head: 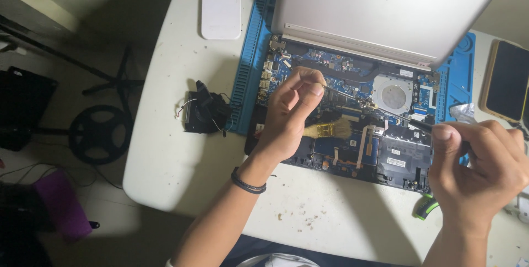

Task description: The person is performing internal repairs on a laptop, using a screwdriver to remove screws and adjusting internal components like cables and the motherboard.

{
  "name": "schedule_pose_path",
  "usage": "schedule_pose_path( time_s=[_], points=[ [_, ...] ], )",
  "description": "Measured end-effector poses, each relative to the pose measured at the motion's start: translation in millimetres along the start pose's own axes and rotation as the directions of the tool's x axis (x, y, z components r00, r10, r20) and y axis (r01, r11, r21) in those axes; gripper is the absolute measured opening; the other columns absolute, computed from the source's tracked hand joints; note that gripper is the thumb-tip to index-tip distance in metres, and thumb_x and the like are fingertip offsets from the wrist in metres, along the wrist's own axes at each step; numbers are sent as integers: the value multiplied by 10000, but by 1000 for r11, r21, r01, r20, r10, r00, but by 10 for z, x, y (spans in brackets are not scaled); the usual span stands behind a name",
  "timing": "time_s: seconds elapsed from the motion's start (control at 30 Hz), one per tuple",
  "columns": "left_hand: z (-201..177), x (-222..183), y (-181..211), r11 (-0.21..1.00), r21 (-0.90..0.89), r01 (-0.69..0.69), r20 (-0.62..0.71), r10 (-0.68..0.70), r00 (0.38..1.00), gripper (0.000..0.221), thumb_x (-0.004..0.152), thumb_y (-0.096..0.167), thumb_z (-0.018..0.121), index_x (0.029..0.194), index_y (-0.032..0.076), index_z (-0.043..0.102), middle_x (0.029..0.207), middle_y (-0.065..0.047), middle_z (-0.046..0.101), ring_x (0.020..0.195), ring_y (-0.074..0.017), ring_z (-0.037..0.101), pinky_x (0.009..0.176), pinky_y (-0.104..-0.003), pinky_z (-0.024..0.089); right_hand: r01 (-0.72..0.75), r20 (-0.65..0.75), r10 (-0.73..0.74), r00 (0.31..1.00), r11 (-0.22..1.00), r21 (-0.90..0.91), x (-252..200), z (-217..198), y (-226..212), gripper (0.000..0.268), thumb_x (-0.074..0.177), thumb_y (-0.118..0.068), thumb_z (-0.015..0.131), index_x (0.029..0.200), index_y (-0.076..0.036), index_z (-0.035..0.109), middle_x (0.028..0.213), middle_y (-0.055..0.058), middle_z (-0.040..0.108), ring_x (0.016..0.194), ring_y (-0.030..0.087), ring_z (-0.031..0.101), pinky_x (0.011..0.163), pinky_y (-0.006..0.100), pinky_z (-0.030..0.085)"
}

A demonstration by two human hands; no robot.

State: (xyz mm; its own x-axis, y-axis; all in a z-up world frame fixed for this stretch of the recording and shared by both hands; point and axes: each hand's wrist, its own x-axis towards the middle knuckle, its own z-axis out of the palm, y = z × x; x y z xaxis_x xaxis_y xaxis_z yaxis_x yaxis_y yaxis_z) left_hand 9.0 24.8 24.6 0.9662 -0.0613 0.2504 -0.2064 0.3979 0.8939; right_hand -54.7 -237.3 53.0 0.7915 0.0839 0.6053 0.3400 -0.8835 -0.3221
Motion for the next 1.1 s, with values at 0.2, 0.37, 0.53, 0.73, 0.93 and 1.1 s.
schedule_pose_path(
  time_s=[0.2,0.37,0.53,0.73,0.93,1.1],
  points=[
    [5,7,14,996,36,-77,22,77,997,132,1040,284,539,996,164,567,938,49,513,809,-75,460,778,-237,419,29,42,-35,999,992,127,42,-100,-61,257,1218,7,650,1005,134,718,910,196,625,753,257,479,773,397,387],
    [38,31,71,924,286,-255,33,256,966,184,1049,287,492,929,154,539,949,27,541,840,-102,459,741,-245,395,-175,127,162,979,980,99,39,-163,-12,222,1284,-49,667,1138,101,740,1015,181,636,919,255,534,783,342,354],
    [41,17,45,924,293,-247,24,251,968,168,1050,274,499,950,150,551,977,19,541,845,-103,464,752,-243,401,-208,137,199,970,977,52,26,-165,-35,225,1292,-83,671,1123,45,745,964,115,588,891,230,466,880,357,338],
    [5,-5,-132,696,648,-309,103,322,941,299,1003,187,585,1295,139,547,1170,-52,562,1019,-200,559,873,-338,432,-112,140,102,985,991,67,206,-181,103,43,1293,118,717,1256,106,738,1188,234,589,1073,328,606,1028,416,464],
    [12,-25,-158,254,921,-297,240,234,942,349,904,148,661,1250,135,624,1185,-40,564,933,-274,481,785,-434,395,49,257,-2,966,983,-174,523,-143,278,80,1281,120,760,1264,49,793,1169,219,614,1091,349,624,946,414,480],
    [0,-38,-165,180,939,-293,252,220,942,318,916,158,629,1230,109,641,1225,-40,580,976,-267,467,795,-431,393,126,286,-70,956,975,-182,725,-56,257,81,1261,126,802,1228,55,780,1183,242,565,1084,357,600,996,423,467]
  ],
)
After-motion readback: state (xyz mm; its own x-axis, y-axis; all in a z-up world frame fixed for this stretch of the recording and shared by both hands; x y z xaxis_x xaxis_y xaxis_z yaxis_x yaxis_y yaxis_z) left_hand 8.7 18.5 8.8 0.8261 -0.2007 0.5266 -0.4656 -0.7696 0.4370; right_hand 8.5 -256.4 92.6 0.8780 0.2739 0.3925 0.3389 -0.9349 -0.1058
